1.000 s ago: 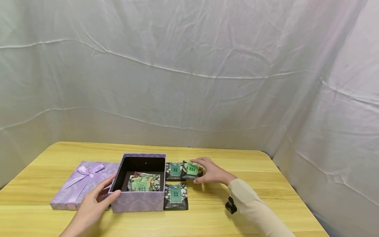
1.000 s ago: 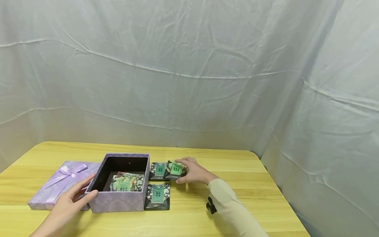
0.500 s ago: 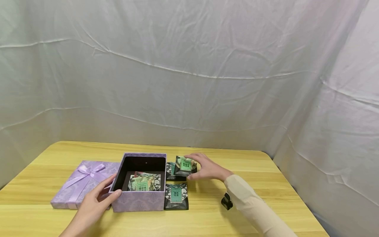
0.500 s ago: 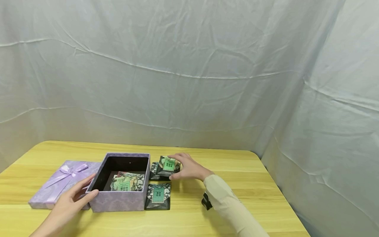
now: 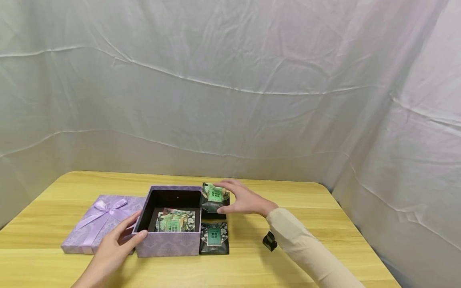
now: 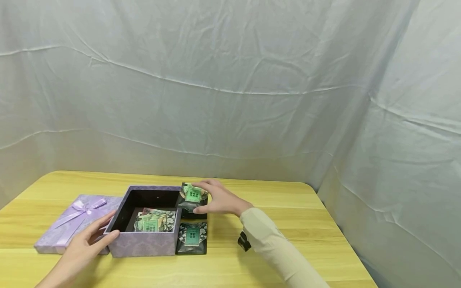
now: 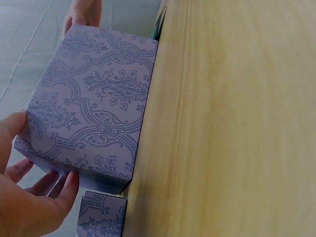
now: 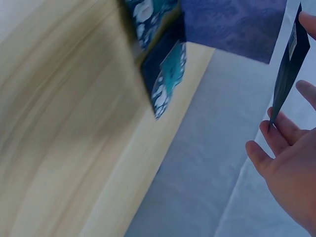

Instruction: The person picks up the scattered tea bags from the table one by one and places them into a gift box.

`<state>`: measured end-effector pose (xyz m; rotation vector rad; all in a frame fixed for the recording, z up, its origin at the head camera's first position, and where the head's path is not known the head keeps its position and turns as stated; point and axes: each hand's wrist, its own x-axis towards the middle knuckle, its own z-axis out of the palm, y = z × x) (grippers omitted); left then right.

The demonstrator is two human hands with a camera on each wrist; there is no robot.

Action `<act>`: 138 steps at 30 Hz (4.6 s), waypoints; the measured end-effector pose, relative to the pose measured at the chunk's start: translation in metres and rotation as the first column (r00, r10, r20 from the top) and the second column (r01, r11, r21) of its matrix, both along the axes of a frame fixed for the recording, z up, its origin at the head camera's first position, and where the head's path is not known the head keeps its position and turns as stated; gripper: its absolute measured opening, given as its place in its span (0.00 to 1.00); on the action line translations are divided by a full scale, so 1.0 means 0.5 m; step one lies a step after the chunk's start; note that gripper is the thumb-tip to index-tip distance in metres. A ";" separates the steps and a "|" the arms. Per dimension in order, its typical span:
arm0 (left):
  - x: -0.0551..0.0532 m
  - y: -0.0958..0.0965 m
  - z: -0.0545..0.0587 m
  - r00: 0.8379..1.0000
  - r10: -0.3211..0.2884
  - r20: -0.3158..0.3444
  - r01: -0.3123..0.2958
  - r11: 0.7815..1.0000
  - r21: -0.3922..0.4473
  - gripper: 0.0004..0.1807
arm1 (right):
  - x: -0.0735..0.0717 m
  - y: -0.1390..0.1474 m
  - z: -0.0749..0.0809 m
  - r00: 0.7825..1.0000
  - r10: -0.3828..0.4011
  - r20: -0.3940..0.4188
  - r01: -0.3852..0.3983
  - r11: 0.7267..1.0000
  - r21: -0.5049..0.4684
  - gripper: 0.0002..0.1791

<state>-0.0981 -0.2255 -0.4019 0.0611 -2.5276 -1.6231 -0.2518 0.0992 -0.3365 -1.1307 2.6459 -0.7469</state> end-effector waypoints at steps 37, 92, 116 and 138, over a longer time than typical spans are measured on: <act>-0.001 -0.002 -0.006 1.000 -0.016 -0.006 0.016 1.000 0.000 0.34 | 0.063 -0.169 0.011 0.995 0.094 0.016 -0.095 0.995 0.019 0.42; -0.001 -0.003 -0.007 1.000 -0.011 -0.013 0.012 1.000 0.007 0.34 | 0.055 -0.148 -0.006 0.991 0.121 -0.058 -0.125 0.990 -0.071 0.30; -0.003 -0.005 -0.009 1.000 -0.010 -0.027 0.009 1.000 -0.020 0.33 | 0.055 -0.014 -0.066 1.000 0.009 0.008 -0.009 0.996 -0.088 0.34; -0.001 -0.002 -0.005 1.000 -0.007 -0.025 0.007 1.000 0.002 0.33 | 0.097 0.009 -0.142 0.998 -0.001 0.068 -0.008 0.992 0.127 0.45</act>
